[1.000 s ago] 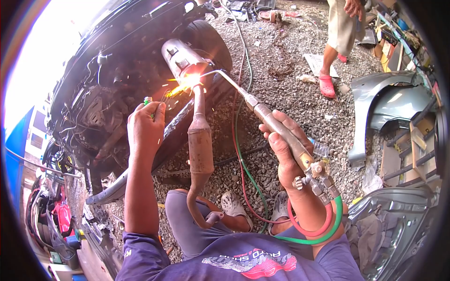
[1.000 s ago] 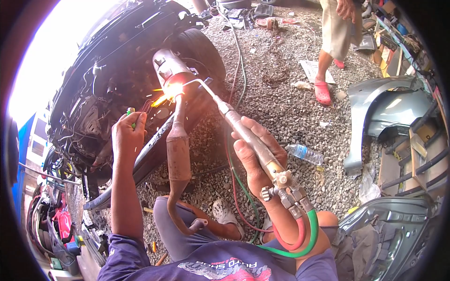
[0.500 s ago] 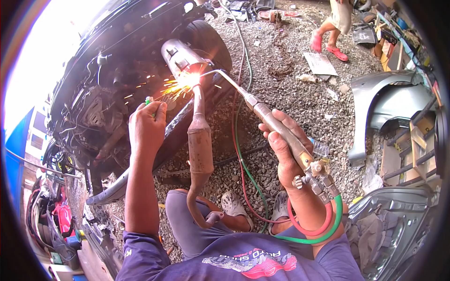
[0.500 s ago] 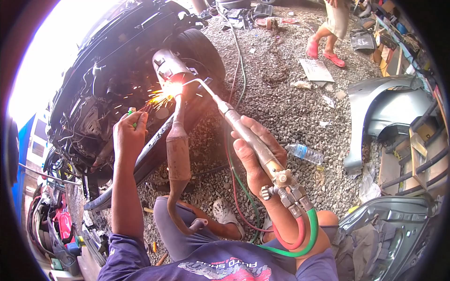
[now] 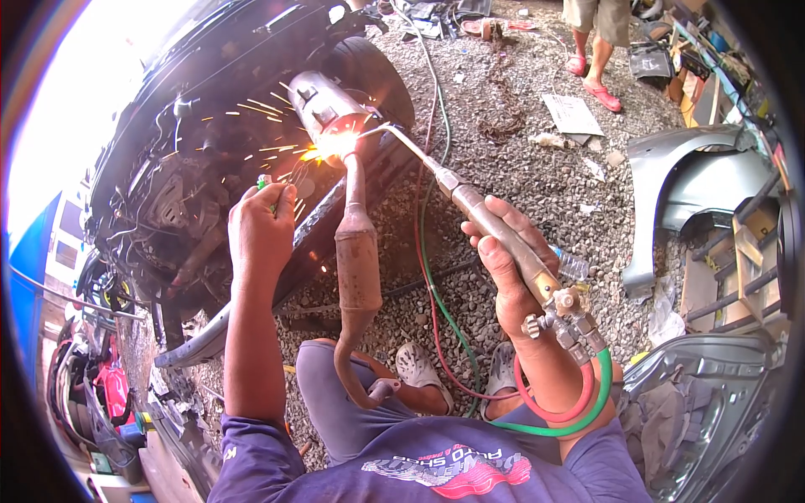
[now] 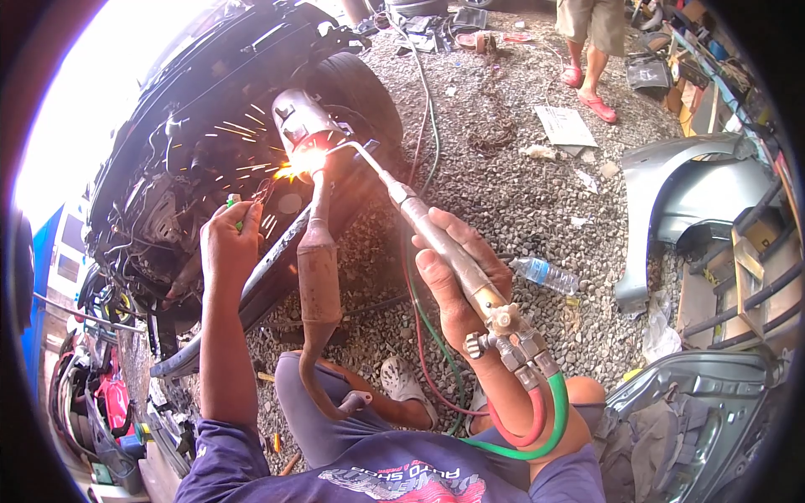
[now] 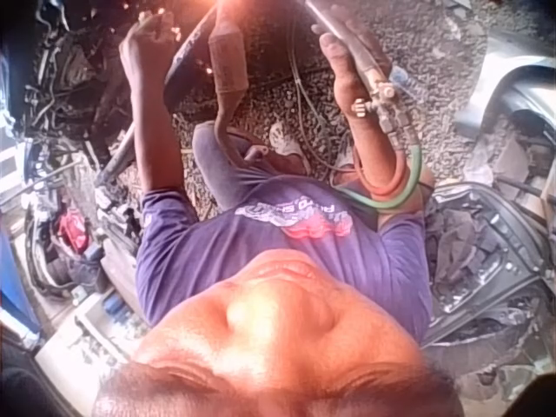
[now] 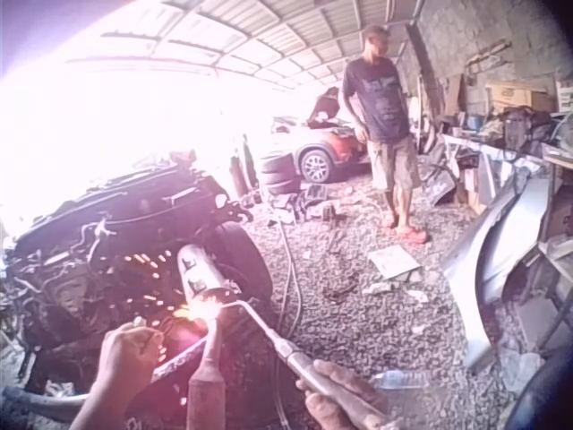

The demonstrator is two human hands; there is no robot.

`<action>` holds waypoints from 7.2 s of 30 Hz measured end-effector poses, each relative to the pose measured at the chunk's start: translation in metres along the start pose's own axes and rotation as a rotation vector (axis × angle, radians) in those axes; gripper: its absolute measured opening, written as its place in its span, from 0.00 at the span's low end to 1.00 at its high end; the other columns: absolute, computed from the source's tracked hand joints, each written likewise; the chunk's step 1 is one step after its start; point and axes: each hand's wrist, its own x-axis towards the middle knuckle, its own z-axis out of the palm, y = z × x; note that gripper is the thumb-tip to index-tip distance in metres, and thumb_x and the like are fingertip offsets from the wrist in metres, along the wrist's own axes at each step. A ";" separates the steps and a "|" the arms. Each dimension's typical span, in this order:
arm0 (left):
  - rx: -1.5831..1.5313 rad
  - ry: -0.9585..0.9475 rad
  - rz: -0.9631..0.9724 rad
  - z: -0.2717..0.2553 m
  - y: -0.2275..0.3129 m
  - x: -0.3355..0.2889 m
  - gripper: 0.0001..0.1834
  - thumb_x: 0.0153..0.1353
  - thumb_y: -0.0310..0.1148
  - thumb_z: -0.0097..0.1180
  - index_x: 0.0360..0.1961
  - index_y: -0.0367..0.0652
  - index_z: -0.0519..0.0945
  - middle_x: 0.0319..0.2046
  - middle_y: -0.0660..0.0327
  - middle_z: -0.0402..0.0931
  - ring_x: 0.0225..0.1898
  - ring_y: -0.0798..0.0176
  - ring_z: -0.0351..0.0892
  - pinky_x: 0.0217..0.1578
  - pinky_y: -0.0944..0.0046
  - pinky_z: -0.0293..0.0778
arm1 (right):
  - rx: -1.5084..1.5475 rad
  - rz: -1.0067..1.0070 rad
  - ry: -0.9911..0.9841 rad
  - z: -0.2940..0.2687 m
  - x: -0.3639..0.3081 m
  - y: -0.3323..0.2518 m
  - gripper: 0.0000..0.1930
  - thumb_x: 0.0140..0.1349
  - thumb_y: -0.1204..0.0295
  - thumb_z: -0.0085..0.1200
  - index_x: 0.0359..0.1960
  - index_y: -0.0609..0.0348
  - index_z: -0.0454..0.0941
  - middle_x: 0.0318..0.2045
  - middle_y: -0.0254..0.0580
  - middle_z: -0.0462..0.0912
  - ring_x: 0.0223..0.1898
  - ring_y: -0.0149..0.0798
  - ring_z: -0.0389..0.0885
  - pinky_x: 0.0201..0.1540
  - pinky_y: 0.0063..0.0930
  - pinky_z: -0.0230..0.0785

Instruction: Welding or soldering components of a car exhaust pipe using a torch.

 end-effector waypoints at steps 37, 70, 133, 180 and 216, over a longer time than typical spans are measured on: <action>-0.007 -0.027 -0.095 -0.009 0.012 0.000 0.12 0.75 0.37 0.66 0.45 0.40 0.93 0.42 0.46 0.88 0.44 0.39 0.89 0.49 0.46 0.81 | -0.033 -0.006 -0.049 0.005 -0.003 -0.004 0.24 0.78 0.72 0.65 0.72 0.65 0.80 0.59 0.49 0.90 0.59 0.37 0.89 0.64 0.29 0.81; 0.017 0.021 0.018 -0.002 -0.001 0.000 0.13 0.77 0.36 0.65 0.47 0.36 0.92 0.35 0.51 0.85 0.25 0.60 0.88 0.35 0.56 0.80 | -0.115 -0.076 -0.083 0.005 -0.003 -0.006 0.26 0.77 0.69 0.67 0.72 0.65 0.80 0.60 0.49 0.90 0.60 0.38 0.89 0.64 0.32 0.80; -0.058 -0.011 -0.091 0.010 0.006 0.006 0.12 0.75 0.38 0.65 0.44 0.40 0.93 0.42 0.47 0.88 0.45 0.40 0.89 0.50 0.46 0.82 | -0.153 -0.106 -0.104 0.003 -0.001 -0.006 0.26 0.77 0.69 0.67 0.73 0.65 0.79 0.61 0.51 0.89 0.61 0.39 0.89 0.65 0.33 0.81; -0.033 -0.004 -0.093 0.013 0.000 0.000 0.13 0.75 0.40 0.65 0.45 0.43 0.94 0.41 0.47 0.87 0.43 0.40 0.89 0.49 0.44 0.82 | -0.208 -0.188 -0.117 0.006 -0.002 -0.004 0.26 0.71 0.71 0.73 0.70 0.60 0.84 0.61 0.52 0.91 0.59 0.37 0.91 0.62 0.33 0.83; -0.028 0.008 -0.086 0.022 0.000 0.004 0.13 0.76 0.39 0.65 0.45 0.41 0.93 0.41 0.46 0.87 0.44 0.39 0.89 0.50 0.44 0.82 | -0.266 -0.243 -0.155 0.002 0.001 -0.002 0.26 0.77 0.71 0.67 0.73 0.65 0.79 0.61 0.51 0.90 0.61 0.41 0.90 0.65 0.35 0.82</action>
